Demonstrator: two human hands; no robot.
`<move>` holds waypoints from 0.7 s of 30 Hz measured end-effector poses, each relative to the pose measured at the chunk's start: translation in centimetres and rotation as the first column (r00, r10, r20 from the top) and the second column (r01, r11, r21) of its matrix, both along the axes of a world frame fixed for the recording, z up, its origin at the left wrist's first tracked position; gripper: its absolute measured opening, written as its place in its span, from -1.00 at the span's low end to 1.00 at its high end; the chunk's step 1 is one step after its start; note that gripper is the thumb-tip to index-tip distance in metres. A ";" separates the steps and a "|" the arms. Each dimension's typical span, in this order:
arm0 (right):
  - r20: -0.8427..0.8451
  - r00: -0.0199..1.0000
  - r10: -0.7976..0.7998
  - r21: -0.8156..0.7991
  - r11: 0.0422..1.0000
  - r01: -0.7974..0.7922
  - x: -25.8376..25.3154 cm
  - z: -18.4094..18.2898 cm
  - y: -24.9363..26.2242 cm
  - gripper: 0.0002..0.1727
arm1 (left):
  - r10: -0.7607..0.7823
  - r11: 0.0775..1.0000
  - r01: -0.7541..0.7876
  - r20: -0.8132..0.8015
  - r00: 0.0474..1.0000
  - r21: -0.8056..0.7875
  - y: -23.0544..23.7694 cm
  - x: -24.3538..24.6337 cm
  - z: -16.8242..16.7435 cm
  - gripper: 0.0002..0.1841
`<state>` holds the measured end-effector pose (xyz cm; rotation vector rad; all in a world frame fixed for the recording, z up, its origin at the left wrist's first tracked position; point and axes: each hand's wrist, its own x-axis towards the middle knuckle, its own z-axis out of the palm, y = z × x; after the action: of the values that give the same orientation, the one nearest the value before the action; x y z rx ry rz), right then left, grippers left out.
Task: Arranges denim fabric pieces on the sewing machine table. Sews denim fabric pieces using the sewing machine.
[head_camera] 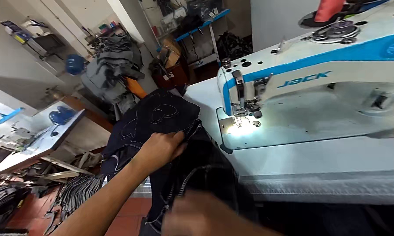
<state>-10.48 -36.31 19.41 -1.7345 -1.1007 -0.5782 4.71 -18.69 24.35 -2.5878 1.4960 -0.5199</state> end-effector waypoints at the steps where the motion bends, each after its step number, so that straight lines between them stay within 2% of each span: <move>1: 0.044 0.959 -0.280 -0.167 0.945 0.283 2.6 -1.7 0.3 -0.58 | 0.014 1.000 -0.014 0.028 1.000 0.014 -0.5 -0.1 -0.3 -0.78; 2: -0.021 0.876 -0.481 -0.387 0.812 0.437 4.9 -3.1 0.0 -0.47 | 0.036 0.999 -0.037 0.045 0.998 0.024 -0.7 -0.2 -0.4 -0.79; 3: -0.188 0.793 -0.580 -0.599 0.708 0.376 7.0 -4.0 -0.9 -0.31 | 0.056 0.998 -0.058 0.057 0.997 0.031 -0.6 -0.2 -0.3 -0.80; 4: -0.282 0.730 -0.622 -0.725 0.637 0.263 8.8 -4.6 -2.1 -0.21 | 0.070 0.997 -0.073 0.066 0.995 0.036 -0.6 -0.2 -0.2 -0.80; 6: -0.217 0.734 -0.644 -0.789 0.558 0.256 9.8 -6.2 -3.6 -0.23 | 0.089 0.995 -0.091 0.067 0.994 0.041 -0.3 -0.3 -0.3 -0.78; 8: -0.117 0.762 -0.637 -0.692 0.602 0.397 8.4 -6.0 -3.1 -0.41 | 0.102 0.994 -0.104 0.058 0.993 0.026 -0.4 -0.4 -0.6 -0.76; 9: -0.056 0.783 -0.620 -0.579 0.659 0.480 8.2 -6.0 -2.1 -0.56 | 0.105 0.994 -0.106 0.043 0.994 0.015 -0.6 -0.5 -0.7 -0.75; 10: -0.041 0.826 -0.562 -0.484 0.734 0.475 8.6 -6.1 -1.0 -0.68 | 0.100 0.995 -0.100 0.022 0.995 0.009 -1.0 -0.7 -0.8 -0.74; 11: -0.091 0.882 -0.462 -0.461 0.805 0.374 9.5 -6.5 -0.1 -0.69 | 0.088 0.996 -0.088 -0.003 0.996 0.016 -1.4 -1.0 -0.9 -0.74; 12: -0.218 0.909 -0.355 -0.528 0.826 0.196 10.5 -6.8 0.5 -0.59 | 0.080 0.996 -0.080 -0.014 0.997 0.044 -1.9 -1.4 -1.0 -0.75; 14: -0.378 0.879 -0.290 -0.679 0.732 -0.051 12.6 -6.4 1.1 -0.47 | 0.080 0.991 -0.082 0.022 0.997 0.108 -2.6 -1.4 -1.1 -0.80; 16: -0.388 0.873 -0.294 -0.739 0.665 -0.105 12.4 -4.7 1.0 -0.46 | 0.108 0.988 -0.114 0.058 0.992 0.103 -2.2 -1.1 -1.0 -0.83; 17: -0.336 0.897 -0.287 -0.722 0.691 -0.049 11.5 -4.3 0.4 -0.46 | 0.127 0.987 -0.134 0.086 0.988 0.089 -1.9 -1.2 -0.6 -0.82; 19: -0.117 0.938 -0.326 -0.550 0.808 0.212 8.7 -5.9 -1.9 -0.54 | 0.157 0.985 -0.166 0.141 0.978 0.052 -1.3 -1.6 0.3 -0.77; 21: 0.014 0.885 -0.465 -0.486 0.771 0.412 6.4 -8.0 -5.4 -0.53 | 0.167 0.985 -0.170 0.154 0.974 0.006 -1.1 -2.4 -0.3 -0.73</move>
<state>-4.07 -41.71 11.43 -2.4674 -0.7916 -0.5087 2.26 -19.76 24.03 -2.5638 1.2156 -0.6625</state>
